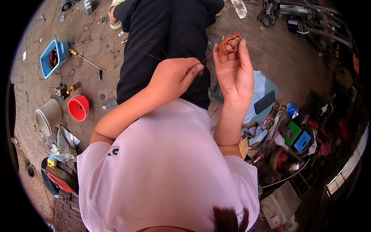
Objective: The person sits and repeatedly winds a thin copper wire around their fingers to form a small coil. They adjust the coil and continue winding the wire by hand throughout the clip.
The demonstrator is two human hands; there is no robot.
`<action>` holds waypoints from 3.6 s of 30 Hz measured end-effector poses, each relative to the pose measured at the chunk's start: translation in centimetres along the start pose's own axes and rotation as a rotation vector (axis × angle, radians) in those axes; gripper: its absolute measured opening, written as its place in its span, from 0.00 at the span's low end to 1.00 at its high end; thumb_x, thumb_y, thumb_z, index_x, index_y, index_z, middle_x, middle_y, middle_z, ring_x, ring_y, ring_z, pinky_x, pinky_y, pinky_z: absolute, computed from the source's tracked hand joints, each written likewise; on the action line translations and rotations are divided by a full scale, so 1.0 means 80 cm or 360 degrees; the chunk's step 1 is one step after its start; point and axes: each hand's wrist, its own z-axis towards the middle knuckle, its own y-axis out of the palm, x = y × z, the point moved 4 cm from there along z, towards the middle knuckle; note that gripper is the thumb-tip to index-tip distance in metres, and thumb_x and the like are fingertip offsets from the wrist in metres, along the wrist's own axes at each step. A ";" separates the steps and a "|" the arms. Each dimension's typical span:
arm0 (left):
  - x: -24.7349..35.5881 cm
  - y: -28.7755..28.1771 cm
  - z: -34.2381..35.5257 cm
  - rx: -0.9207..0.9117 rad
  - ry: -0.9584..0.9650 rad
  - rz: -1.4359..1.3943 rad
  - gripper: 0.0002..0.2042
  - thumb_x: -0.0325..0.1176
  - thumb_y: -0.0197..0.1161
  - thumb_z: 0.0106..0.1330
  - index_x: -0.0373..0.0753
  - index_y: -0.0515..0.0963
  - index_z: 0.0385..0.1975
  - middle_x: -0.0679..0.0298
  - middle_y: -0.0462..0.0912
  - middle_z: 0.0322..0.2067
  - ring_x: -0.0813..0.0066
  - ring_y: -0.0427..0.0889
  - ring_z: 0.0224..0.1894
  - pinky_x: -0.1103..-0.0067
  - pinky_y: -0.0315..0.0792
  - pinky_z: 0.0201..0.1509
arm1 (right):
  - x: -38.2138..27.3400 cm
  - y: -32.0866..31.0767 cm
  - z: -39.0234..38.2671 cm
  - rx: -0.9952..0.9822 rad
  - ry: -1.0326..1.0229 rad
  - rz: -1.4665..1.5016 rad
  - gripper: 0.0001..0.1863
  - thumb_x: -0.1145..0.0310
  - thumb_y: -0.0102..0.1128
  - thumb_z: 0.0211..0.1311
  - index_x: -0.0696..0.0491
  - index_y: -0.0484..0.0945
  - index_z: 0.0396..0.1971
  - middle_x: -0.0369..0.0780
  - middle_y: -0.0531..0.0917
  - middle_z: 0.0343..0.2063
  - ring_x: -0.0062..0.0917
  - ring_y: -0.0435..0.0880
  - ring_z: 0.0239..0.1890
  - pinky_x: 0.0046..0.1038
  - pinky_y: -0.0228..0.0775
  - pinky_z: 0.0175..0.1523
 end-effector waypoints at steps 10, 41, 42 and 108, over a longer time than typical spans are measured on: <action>0.039 -0.002 -0.003 -0.0036 0.0279 0.0291 0.09 0.33 0.58 0.62 0.38 0.71 0.21 0.60 0.75 0.17 0.61 0.77 0.21 0.70 0.69 0.22 | 0.014 0.005 -0.003 0.0056 -0.0804 -0.0635 0.11 0.68 0.55 0.66 0.62 0.78 0.37 0.43 0.82 0.34 0.24 0.80 0.36 0.25 0.70 0.49; -0.015 -0.066 0.030 -0.0497 -0.0135 -0.0864 0.10 0.33 0.60 0.66 0.32 0.79 0.30 0.70 0.75 0.20 0.86 0.68 0.22 0.86 0.63 0.25 | 0.022 0.018 -0.034 -0.0651 -0.0187 -0.0856 0.12 0.70 0.56 0.64 0.63 0.78 0.42 0.43 0.83 0.32 0.25 0.81 0.34 0.26 0.74 0.42; -0.014 -0.055 0.024 -0.0500 -0.0162 -0.0927 0.09 0.32 0.60 0.66 0.32 0.79 0.30 0.69 0.75 0.20 0.86 0.68 0.21 0.86 0.63 0.25 | 0.025 0.015 -0.033 -0.0635 -0.0173 -0.0731 0.12 0.70 0.56 0.65 0.63 0.78 0.41 0.42 0.83 0.32 0.25 0.81 0.34 0.26 0.74 0.43; 0.051 -0.086 0.024 -0.0120 0.0397 0.0055 0.03 0.24 0.61 0.57 0.33 0.78 0.30 0.55 0.77 0.22 0.58 0.76 0.23 0.74 0.69 0.27 | 0.020 0.056 -0.041 -0.0415 -0.1373 -0.2361 0.11 0.78 0.59 0.55 0.56 0.80 0.40 0.37 0.86 0.35 0.22 0.84 0.39 0.40 0.46 0.68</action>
